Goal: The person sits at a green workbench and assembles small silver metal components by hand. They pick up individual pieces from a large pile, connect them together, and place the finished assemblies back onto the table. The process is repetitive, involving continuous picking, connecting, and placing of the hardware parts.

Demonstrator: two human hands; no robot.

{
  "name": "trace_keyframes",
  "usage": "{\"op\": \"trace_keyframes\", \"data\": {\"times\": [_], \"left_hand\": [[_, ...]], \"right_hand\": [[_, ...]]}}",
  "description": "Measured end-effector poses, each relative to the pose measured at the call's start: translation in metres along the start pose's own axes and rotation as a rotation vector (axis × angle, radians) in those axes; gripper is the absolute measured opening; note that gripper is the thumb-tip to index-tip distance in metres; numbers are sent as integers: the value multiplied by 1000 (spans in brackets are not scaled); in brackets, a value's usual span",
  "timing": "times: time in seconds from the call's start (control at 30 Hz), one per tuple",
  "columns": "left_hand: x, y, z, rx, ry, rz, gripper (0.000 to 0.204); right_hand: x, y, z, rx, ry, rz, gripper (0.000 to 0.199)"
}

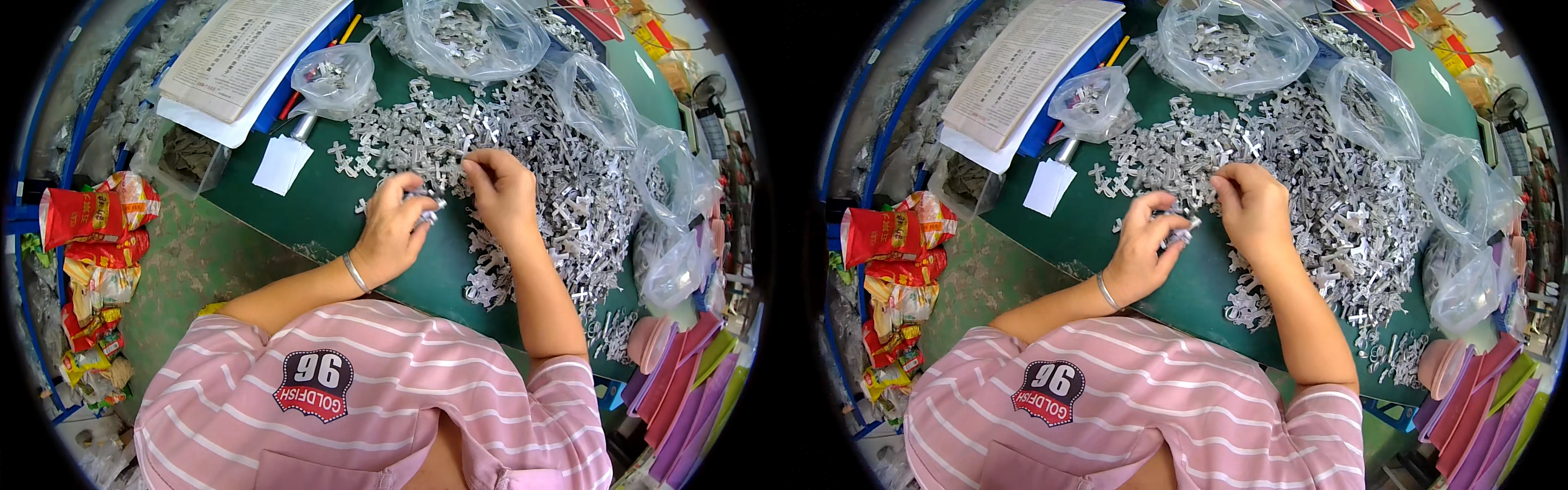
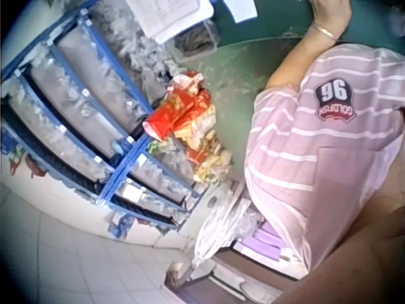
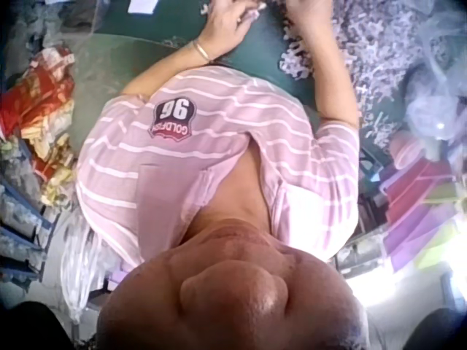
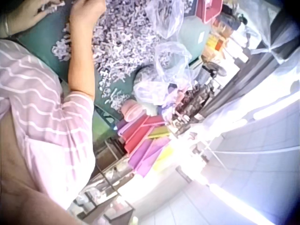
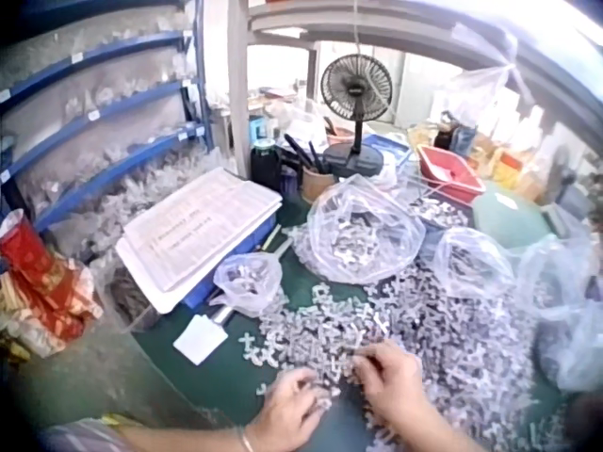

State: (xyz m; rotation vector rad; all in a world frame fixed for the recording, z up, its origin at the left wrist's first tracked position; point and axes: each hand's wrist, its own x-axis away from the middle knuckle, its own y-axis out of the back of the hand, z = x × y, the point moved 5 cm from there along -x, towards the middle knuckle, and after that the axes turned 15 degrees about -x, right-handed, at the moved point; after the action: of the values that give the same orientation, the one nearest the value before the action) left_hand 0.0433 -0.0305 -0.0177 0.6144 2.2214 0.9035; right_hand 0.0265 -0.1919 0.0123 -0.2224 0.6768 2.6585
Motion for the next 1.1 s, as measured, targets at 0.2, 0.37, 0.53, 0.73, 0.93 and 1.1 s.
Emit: {"op": "trace_keyframes", "data": {"times": [0.2,0.37,0.53,0.73,0.93,1.1], "left_hand": [[-3,-2,-1,469,198,1,18],[-3,-9,-4,1058,510,254,15],[2,-8,-7,1095,575,318,16],[7,-14,-7,1064,655,367,22],[15,-7,-8,1501,971,599,24],[16,-4,6,1365,874,448,9]], "right_hand": [[39,6,-6,-674,-397,-77,9],[67,2,-5,-855,-422,-156,10],[78,-2,-8,-979,-520,-161,13],[80,7,18,-557,-89,-113,8],[75,21,28,-58,178,-81,11],[78,7,16,233,111,90,26]]}}
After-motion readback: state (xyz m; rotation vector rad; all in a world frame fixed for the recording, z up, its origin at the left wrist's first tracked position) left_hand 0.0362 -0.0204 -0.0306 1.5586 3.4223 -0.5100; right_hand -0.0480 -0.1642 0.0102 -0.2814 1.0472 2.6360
